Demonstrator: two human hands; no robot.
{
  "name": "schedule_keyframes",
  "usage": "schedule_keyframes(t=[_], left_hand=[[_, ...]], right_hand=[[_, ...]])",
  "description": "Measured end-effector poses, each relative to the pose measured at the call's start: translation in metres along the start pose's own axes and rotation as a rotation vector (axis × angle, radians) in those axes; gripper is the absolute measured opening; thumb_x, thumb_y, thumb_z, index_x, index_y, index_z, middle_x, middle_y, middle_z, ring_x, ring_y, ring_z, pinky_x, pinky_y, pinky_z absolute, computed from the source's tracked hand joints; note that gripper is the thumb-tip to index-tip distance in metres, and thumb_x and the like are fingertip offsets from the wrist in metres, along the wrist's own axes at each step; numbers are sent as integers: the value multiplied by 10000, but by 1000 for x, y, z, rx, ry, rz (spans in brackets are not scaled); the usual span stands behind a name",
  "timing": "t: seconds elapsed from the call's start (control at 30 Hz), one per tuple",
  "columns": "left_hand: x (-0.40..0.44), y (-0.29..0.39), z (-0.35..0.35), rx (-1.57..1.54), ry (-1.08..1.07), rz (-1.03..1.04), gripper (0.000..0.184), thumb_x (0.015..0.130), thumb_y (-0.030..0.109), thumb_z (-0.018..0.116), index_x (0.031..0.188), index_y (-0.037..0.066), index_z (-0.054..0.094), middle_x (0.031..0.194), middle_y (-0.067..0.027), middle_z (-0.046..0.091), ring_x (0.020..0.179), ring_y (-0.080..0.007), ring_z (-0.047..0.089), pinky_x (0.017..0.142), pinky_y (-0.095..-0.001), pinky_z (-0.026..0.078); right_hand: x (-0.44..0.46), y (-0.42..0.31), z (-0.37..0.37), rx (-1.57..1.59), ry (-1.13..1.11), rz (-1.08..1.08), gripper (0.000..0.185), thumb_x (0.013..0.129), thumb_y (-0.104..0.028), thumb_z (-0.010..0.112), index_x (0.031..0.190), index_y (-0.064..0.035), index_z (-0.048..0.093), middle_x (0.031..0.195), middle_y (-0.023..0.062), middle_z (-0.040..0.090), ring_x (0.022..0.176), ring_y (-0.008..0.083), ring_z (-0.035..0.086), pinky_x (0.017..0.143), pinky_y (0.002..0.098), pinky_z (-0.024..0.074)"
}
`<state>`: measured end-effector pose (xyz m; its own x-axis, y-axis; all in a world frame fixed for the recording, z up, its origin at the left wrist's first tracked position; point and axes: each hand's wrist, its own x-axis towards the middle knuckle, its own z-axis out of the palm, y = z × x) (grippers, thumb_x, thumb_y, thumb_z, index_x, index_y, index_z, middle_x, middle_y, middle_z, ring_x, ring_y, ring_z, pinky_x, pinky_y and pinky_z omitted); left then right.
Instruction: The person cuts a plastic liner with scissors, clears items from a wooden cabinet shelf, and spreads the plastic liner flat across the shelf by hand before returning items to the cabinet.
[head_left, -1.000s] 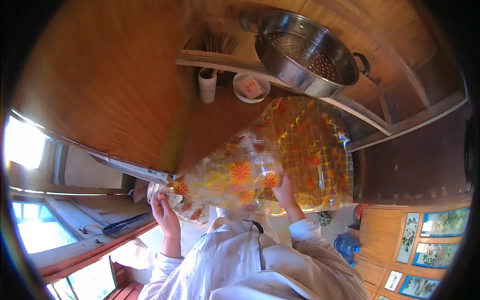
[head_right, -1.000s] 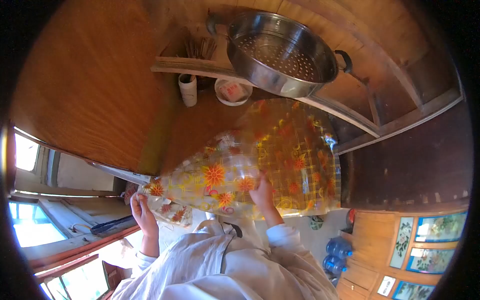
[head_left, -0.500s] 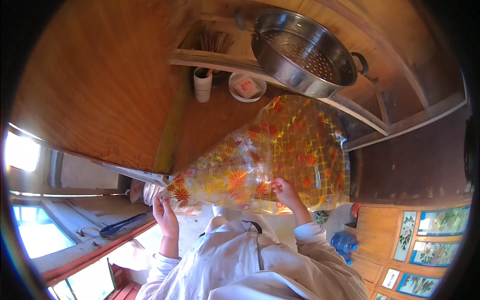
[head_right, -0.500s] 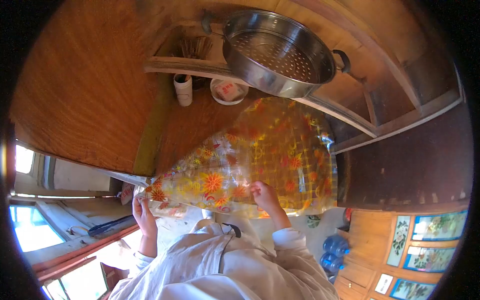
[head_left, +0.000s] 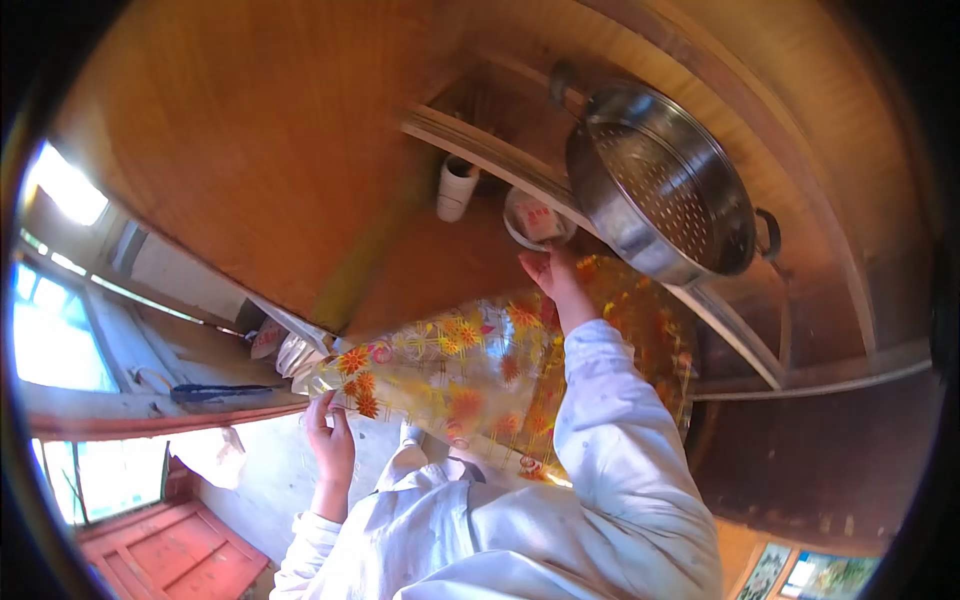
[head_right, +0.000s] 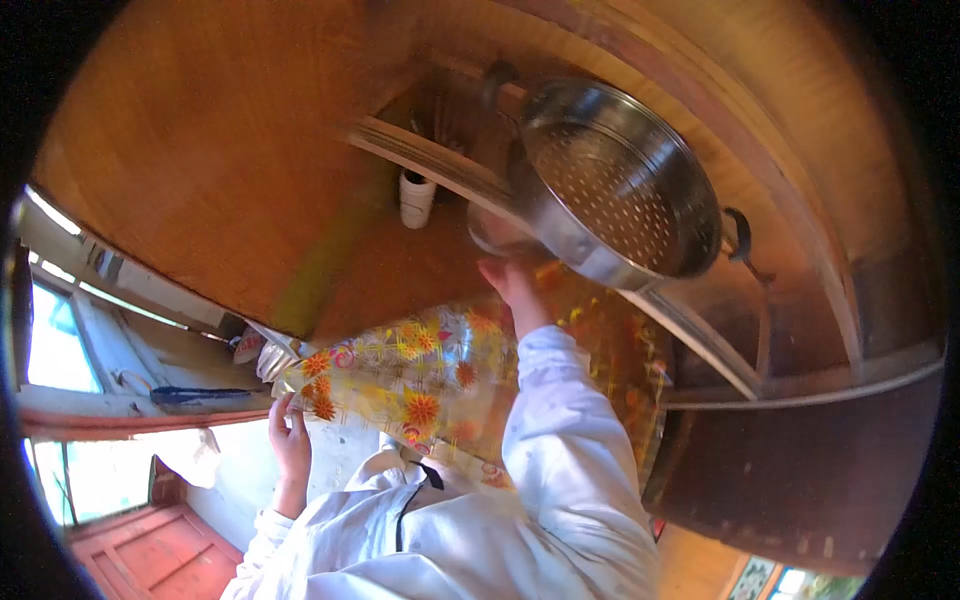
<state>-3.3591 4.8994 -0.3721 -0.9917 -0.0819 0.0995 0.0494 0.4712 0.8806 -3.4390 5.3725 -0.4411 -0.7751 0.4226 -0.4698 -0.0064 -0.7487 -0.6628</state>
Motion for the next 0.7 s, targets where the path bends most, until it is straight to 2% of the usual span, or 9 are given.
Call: schedule_keyframes(t=[0.07,0.17,0.2,0.3,0.33,0.4,0.47,0.53,0.7], left_hand=[[-8,4,2,66,-3,45,200,786,-17,551,980,-23,595,914,-146,592,887,-283,544,812,-338,416],[-19,22,1,123,-18,110,239,738,-48,559,971,-11,599,883,-145,600,866,-307,552,790,-364,421],[-21,20,1,144,-35,92,234,737,-39,564,967,-13,598,869,-143,600,845,-310,556,773,-368,427],[-28,16,6,147,-64,47,227,733,-9,583,960,-15,596,862,-146,603,821,-317,564,750,-372,439],[-31,16,7,140,-72,32,227,732,1,590,958,-14,596,866,-148,604,819,-318,567,746,-372,442],[-37,-4,18,62,-101,-35,229,735,18,600,962,-10,595,880,-153,606,831,-317,569,749,-371,446],[-36,-1,20,54,-111,-37,231,740,44,613,966,-4,594,898,-157,609,847,-318,570,753,-372,450],[-36,5,23,86,-96,-13,238,752,91,632,969,1,593,907,-162,609,855,-323,571,748,-380,458],[-22,5,19,9,-325,7,363,733,203,685,1009,-12,590,1001,-176,612,933,-327,580,811,-390,455]], right_hand=[[35,1,8,29,131,31,248,908,-178,456,1143,-98,464,1024,134,566,896,292,590,748,438,532],[58,9,6,-100,165,-13,238,895,-180,470,1124,-113,480,1065,120,546,875,282,589,732,431,535],[57,8,-1,-155,80,26,228,913,-211,435,1117,-127,492,992,92,577,830,246,598,690,389,539],[23,-2,16,-410,171,133,232,932,-267,399,1090,-133,504,883,83,610,728,200,607,631,354,535],[5,-6,20,-498,148,154,272,945,-311,366,1042,-103,512,776,80,627,628,174,597,592,330,527],[-33,-8,2,-559,-125,124,304,945,-319,373,971,-62,533,759,93,633,576,155,584,552,297,520],[-78,-22,14,-768,-159,144,280,951,-269,361,1044,-48,505,744,115,641,542,149,587,506,283,520],[-138,-36,46,-884,-197,188,306,943,-275,377,1016,-15,521,696,99,637,486,131,571,448,239,498],[-239,-28,99,-978,-448,356,307,900,-258,437,1043,4,510,694,109,634,474,136,568,429,253,501]])
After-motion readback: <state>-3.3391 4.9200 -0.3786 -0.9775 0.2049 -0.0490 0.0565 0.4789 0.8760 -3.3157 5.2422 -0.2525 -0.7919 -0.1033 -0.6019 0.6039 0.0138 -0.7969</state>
